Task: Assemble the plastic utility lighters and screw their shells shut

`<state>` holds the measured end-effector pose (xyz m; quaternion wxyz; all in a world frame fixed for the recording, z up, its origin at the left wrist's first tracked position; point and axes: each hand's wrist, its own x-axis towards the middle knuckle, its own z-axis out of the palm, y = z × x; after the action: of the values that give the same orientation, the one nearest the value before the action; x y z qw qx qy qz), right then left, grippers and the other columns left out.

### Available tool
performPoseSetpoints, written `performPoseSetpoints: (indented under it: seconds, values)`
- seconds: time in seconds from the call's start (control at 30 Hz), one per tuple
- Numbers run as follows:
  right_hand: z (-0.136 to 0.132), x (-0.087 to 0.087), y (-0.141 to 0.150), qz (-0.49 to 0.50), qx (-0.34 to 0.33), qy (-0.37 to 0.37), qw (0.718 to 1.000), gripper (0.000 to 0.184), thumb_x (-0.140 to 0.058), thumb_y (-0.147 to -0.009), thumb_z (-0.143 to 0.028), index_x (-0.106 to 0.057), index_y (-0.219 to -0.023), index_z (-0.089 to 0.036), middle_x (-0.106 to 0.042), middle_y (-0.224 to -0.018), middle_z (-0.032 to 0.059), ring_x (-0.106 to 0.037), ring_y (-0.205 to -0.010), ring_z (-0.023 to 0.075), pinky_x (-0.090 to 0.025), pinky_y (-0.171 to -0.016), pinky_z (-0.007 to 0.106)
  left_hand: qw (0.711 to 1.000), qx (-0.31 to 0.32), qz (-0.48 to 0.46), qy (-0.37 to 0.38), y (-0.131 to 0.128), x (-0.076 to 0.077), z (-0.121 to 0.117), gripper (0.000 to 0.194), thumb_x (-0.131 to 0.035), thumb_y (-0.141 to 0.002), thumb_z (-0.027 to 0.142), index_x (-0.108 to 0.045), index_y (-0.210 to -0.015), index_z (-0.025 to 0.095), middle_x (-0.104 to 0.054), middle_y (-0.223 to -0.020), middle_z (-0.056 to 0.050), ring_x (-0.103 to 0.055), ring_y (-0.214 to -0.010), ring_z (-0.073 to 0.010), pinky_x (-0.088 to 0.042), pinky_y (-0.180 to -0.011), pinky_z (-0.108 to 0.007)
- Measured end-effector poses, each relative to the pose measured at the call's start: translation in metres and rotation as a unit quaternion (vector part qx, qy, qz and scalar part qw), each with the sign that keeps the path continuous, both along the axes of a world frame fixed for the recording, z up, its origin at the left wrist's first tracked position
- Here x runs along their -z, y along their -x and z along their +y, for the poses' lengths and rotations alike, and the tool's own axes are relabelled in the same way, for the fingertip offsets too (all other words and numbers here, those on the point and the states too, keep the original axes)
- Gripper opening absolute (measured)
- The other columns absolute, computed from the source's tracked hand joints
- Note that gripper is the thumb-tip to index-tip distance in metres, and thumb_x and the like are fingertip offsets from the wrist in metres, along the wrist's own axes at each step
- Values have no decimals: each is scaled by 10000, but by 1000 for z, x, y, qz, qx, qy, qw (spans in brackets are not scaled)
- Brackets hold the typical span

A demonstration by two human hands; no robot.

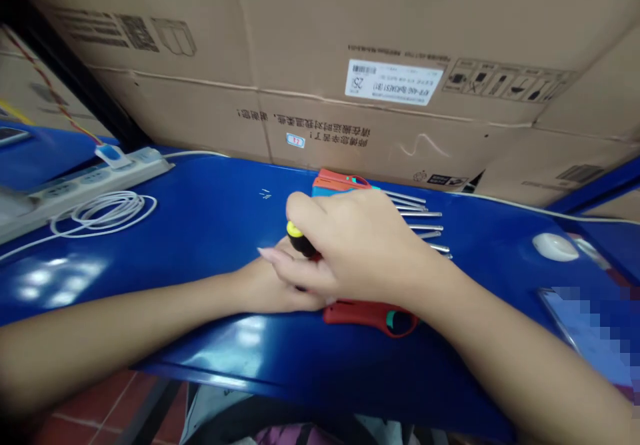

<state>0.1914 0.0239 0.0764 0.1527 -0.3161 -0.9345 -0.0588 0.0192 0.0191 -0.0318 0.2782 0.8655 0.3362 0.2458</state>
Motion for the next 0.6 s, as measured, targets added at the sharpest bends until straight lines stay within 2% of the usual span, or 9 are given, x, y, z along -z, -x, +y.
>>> performPoseSetpoints:
  seconds: [0.07,0.17,0.2,0.3,0.33,0.37,0.47,0.5,0.6]
  values:
    - [3,0,-1,5,26,-18,999,313,-443,-963,-401,-662,-992,-180,-738,-801,60,-642,-654,201,-351,-567,295,1000,20,-18,-6,2,1,4,369,-668,-888,399,-606,-1204,218,-656,-1280,-96,-574,-1237,-323,-476,-1042,-484]
    - [11,-1,-4,27,27,-19,999,379,-388,-941,-269,-596,-1233,-146,-727,-1138,115,-668,-798,209,-387,-605,301,999,24,-34,-19,3,2,8,330,-621,-920,342,-579,-1217,202,-635,-1320,-106,-564,-1253,-297,-457,-1082,-477]
    - [12,-1,-5,24,28,-17,999,386,-385,-930,-268,-599,-1226,-142,-724,-1138,118,-665,-803,211,-389,-604,302,999,22,-32,-21,3,2,10,327,-613,-920,321,-575,-1221,200,-633,-1319,-106,-565,-1248,-292,-458,-1083,-477]
    - [13,-2,-7,-6,41,-25,999,342,-381,-947,-370,-659,-996,-176,-720,-795,63,-616,-659,193,-340,-560,289,999,18,-28,-24,3,2,12,337,-584,-886,220,-578,-1221,190,-634,-1292,-110,-578,-1216,-289,-478,-1065,-483]
    - [11,-2,-6,-12,36,-30,999,339,-380,-949,-378,-658,-959,-183,-700,-737,50,-598,-629,185,-320,-549,285,999,20,-29,-24,3,2,12,346,-569,-870,192,-581,-1216,189,-637,-1284,-109,-582,-1208,-288,-484,-1060,-486]
    - [9,-2,-6,-13,27,-35,999,328,-380,-946,-358,-655,-975,-181,-702,-757,51,-595,-631,183,-308,-545,284,999,22,-32,-23,3,2,13,351,-557,-855,173,-586,-1205,187,-640,-1277,-109,-585,-1202,-290,-489,-1056,-490]
    - [1,-3,-3,-5,-3,-43,999,337,-391,-907,-279,-624,-1109,-143,-722,-1007,104,-622,-721,194,-299,-548,288,999,16,-37,-20,4,1,13,317,-556,-824,174,-608,-1137,182,-661,-1223,-110,-595,-1176,-302,-514,-1022,-498]
    - [0,-4,-2,-9,-1,-43,999,337,-397,-911,-303,-623,-1097,-135,-719,-998,111,-620,-714,197,-289,-543,289,999,12,-32,-18,4,1,13,297,-561,-820,179,-616,-1112,182,-670,-1198,-109,-601,-1161,-306,-521,-1008,-497]
    - [-2,-6,-1,-39,37,-42,998,333,-383,-957,-375,-632,-971,-154,-694,-781,76,-584,-624,182,-248,-525,288,999,16,-25,-20,5,0,14,297,-563,-811,160,-628,-1101,179,-689,-1151,-100,-621,-1116,-298,-529,-989,-490]
